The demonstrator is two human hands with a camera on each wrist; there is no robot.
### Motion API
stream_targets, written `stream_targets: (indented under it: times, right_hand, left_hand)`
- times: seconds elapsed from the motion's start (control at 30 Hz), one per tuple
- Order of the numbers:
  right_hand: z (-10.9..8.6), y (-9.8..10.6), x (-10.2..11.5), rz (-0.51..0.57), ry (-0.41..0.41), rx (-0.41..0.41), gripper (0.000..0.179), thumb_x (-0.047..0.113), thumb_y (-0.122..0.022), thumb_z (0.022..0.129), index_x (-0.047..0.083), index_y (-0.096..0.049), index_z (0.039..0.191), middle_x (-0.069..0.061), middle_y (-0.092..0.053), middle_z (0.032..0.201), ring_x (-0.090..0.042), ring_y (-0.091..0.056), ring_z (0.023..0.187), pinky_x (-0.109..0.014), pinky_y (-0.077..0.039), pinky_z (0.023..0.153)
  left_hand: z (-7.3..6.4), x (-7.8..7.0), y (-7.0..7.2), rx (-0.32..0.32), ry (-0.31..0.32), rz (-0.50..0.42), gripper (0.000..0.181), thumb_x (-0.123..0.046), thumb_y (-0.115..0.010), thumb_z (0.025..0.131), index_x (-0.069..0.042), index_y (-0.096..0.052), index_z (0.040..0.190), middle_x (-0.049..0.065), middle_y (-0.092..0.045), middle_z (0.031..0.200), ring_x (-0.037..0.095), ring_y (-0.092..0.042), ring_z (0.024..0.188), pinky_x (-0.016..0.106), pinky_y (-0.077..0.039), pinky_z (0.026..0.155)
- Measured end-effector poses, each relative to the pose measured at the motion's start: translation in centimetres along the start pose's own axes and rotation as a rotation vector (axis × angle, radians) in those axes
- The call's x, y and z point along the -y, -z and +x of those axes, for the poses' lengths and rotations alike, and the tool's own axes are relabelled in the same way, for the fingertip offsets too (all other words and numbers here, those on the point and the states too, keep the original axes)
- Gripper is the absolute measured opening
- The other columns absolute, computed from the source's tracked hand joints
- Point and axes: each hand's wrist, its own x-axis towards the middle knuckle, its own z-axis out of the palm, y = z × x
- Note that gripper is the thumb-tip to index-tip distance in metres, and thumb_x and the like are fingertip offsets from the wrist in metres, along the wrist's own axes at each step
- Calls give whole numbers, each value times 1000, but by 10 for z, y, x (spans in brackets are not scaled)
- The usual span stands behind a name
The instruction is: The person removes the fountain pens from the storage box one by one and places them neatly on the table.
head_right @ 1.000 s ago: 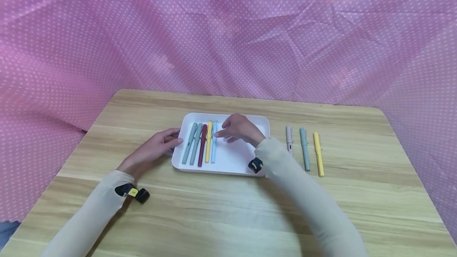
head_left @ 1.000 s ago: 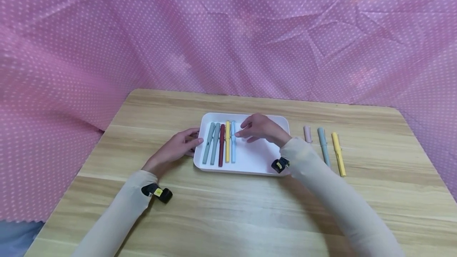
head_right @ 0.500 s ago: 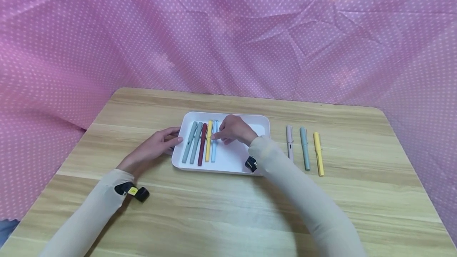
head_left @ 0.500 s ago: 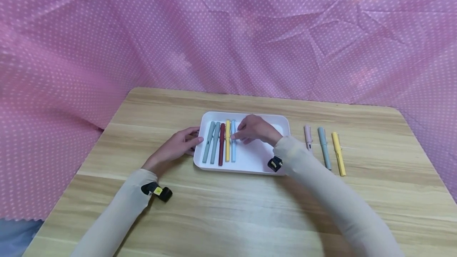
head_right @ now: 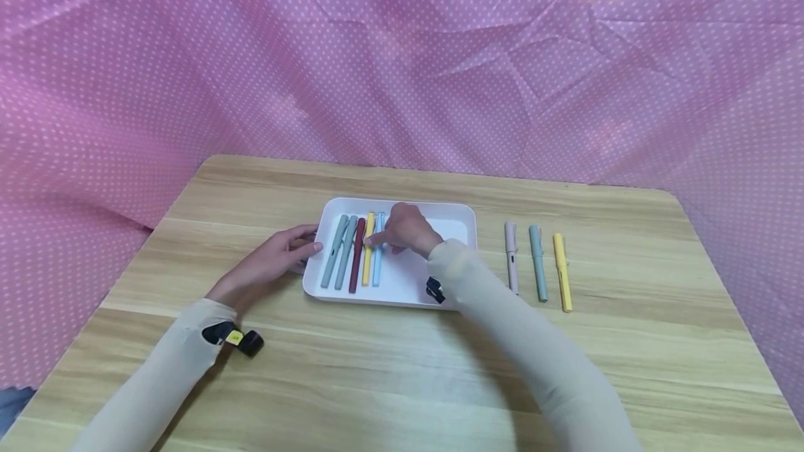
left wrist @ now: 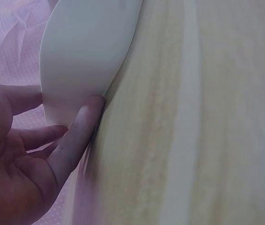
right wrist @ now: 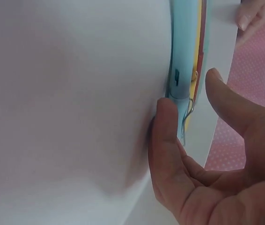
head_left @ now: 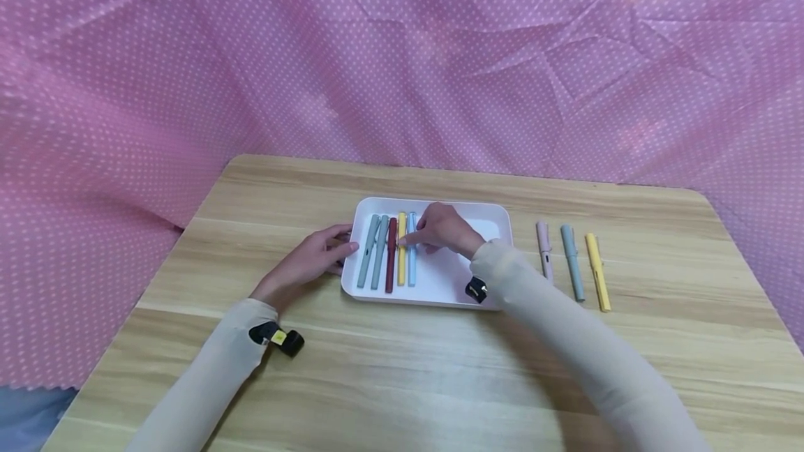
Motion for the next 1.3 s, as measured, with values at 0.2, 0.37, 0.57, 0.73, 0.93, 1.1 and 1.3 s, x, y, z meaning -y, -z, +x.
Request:
stream_targets:
  times: [0.2, 0.37, 0.57, 0.73, 0.93, 1.1, 1.3]
  right_hand:
    - [4, -3, 0, -64, -3, -10, 42, 35, -86, 88, 0, -73, 107, -7, -72, 87, -18, -65, 72, -26, -54, 66]
    - [6, -3, -3, -84, 6, -7, 38, 33, -85, 89, 1, -76, 106, -6, -73, 83, -17, -65, 69, -25, -53, 65]
    - [6, -1, -5, -68, 12, -8, 36, 31, -85, 90, 0, -76, 107, -6, -73, 85, -15, -64, 67, -23, -53, 62]
    - [4, 0, -6, -46, -7, -12, 36, 28, -85, 89, -1, -73, 107, -7, -73, 87, -15, -65, 67, -23, -55, 63]
    - [3, 2, -8, -49, -32, -13, 26, 22, -85, 90, 0, -75, 101, -8, -74, 80, -14, -70, 67, -25, -59, 68]
    - [3, 3, -11, -32, -36, -10, 22, 20, -84, 90, 1, -75, 97, -8, -74, 78, -13, -71, 66, -25, -60, 68]
    - [2, 4, -13, -14, -30, -6, 21, 18, -82, 91, 0, -74, 100, -9, -74, 82, -14, -71, 68, -25, -61, 68]
  left_hand:
    - [0, -1, 0, 1, 4, -6, 61, -30, -56, 110, -8, -34, 162, 20, -53, 146, 32, -64, 120, 36, -62, 88]
    - [0, -2, -1, 5, -1, -11, 61, -30, -56, 110, -8, -33, 162, 21, -53, 147, 32, -64, 120, 35, -63, 88]
    - [-1, -3, 0, 4, 5, -11, 62, -31, -55, 110, -8, -32, 162, 20, -52, 147, 32, -64, 120, 35, -62, 89]
    - [-1, -2, 0, 0, 3, -3, 62, -31, -56, 110, -7, -32, 162, 21, -52, 147, 33, -64, 120, 35, -62, 89]
    - [-1, 1, 0, -1, -21, -34, 60, -28, -57, 109, -4, -35, 160, 23, -53, 143, 34, -64, 118, 36, -63, 87]
    - [-1, 0, 0, 2, -24, -45, 61, -29, -57, 109, -4, -35, 160, 22, -53, 144, 34, -64, 119, 37, -63, 87]
    - [-1, -1, 0, 6, -21, -42, 61, -29, -57, 109, -5, -35, 161, 21, -53, 144, 34, -64, 119, 37, -63, 88]
